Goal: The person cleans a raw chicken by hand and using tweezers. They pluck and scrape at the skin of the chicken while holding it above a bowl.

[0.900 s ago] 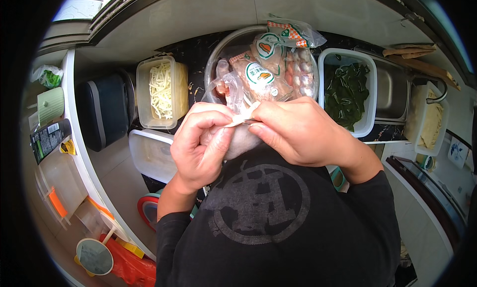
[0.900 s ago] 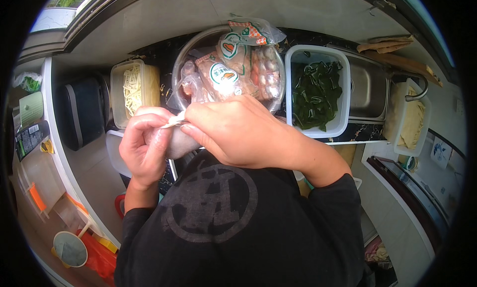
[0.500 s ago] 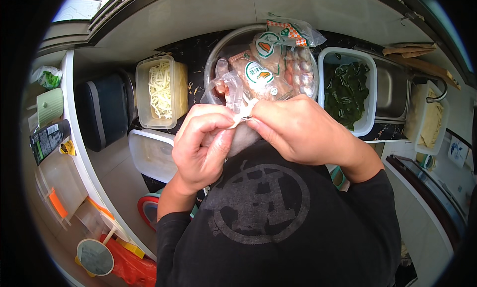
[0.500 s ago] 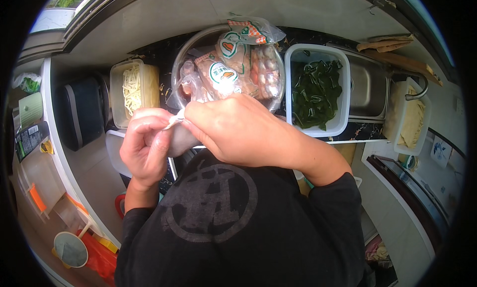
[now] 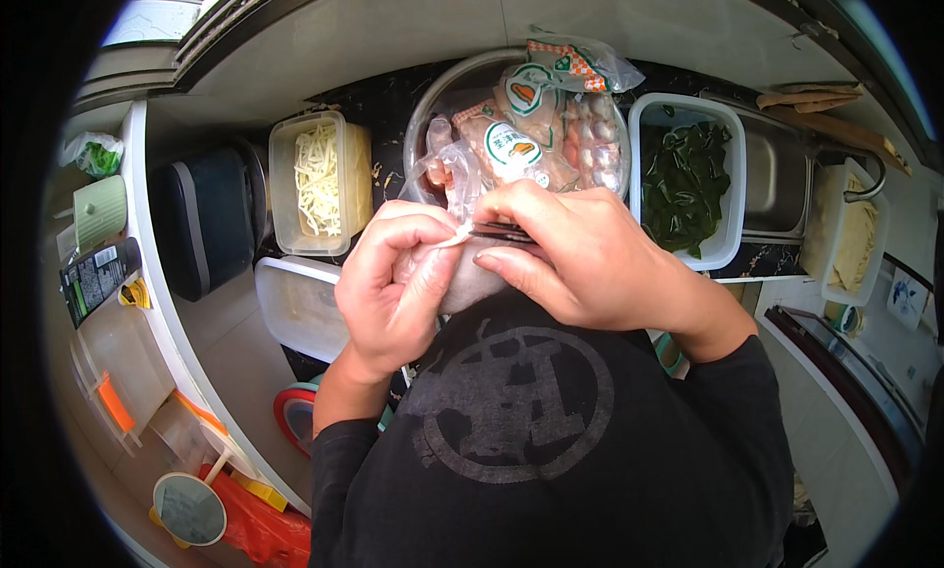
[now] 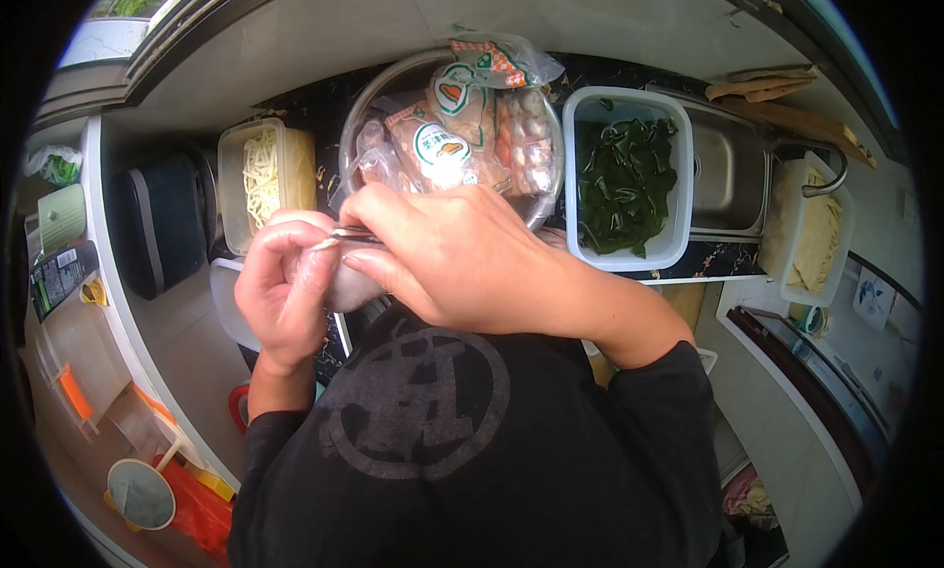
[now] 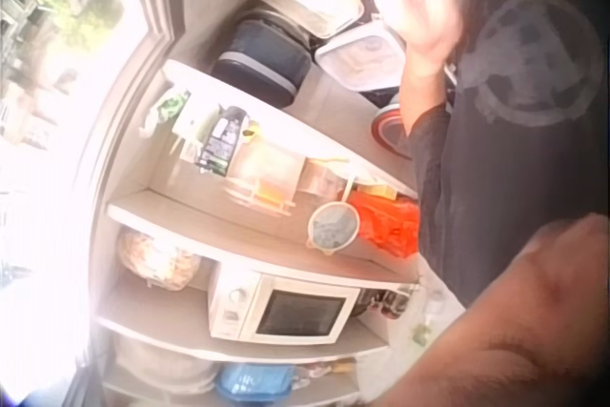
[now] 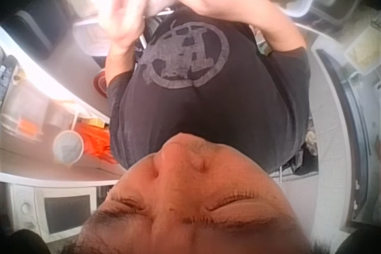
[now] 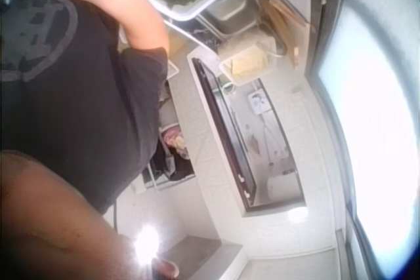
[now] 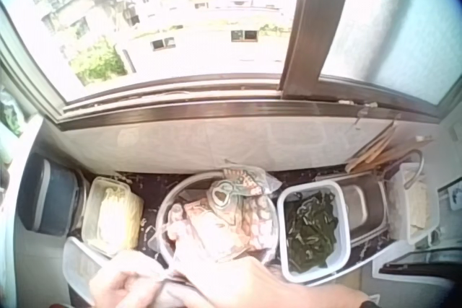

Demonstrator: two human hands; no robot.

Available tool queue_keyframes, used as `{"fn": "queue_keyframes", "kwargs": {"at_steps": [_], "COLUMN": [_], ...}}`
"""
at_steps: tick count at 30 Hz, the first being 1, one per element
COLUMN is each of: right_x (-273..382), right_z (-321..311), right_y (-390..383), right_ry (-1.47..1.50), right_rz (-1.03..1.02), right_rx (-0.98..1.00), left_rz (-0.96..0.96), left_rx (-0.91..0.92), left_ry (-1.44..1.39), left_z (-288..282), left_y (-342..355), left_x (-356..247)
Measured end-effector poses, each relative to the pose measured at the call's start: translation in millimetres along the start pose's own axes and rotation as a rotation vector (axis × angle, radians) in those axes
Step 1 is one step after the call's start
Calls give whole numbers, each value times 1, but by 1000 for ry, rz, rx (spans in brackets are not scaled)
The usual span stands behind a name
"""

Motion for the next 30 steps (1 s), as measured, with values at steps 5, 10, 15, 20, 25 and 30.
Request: {"fn": "queue_keyframes", "kwargs": {"at_steps": [5,10,15,20,25,30], "right_x": [-16,-27,-41,-46,-57,-72], "right_z": [-2,-1,5,5,2,0], "right_y": [5,3,-3,2,8,14], "right_ry": [109,363,659,883,953,680], "right_rz": [0,125,351,471,548,438], "right_rx": [14,43,33,2,-14,-24], "left_rz": [-87,-181,-351,-428,-383,-308], "left_rx": [13,3,11,-19,8,24], "left_ry": [-152,-216,-281,-369,-316,-220], "left_z": [0,-2,-4,-3,-3,0], "left_y": [1,1,5,11,23,40], "left_x": [3,8,13,20,26,26]}}
Point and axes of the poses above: each hand's wrist, its own y-axis towards the middle knuckle, its own z-axis out of the palm, x = y × z, the point moved 4 cm from there along y, towards the middle knuckle, and after that the axes turned 8 degrees about -z, right-handed, at the moved point
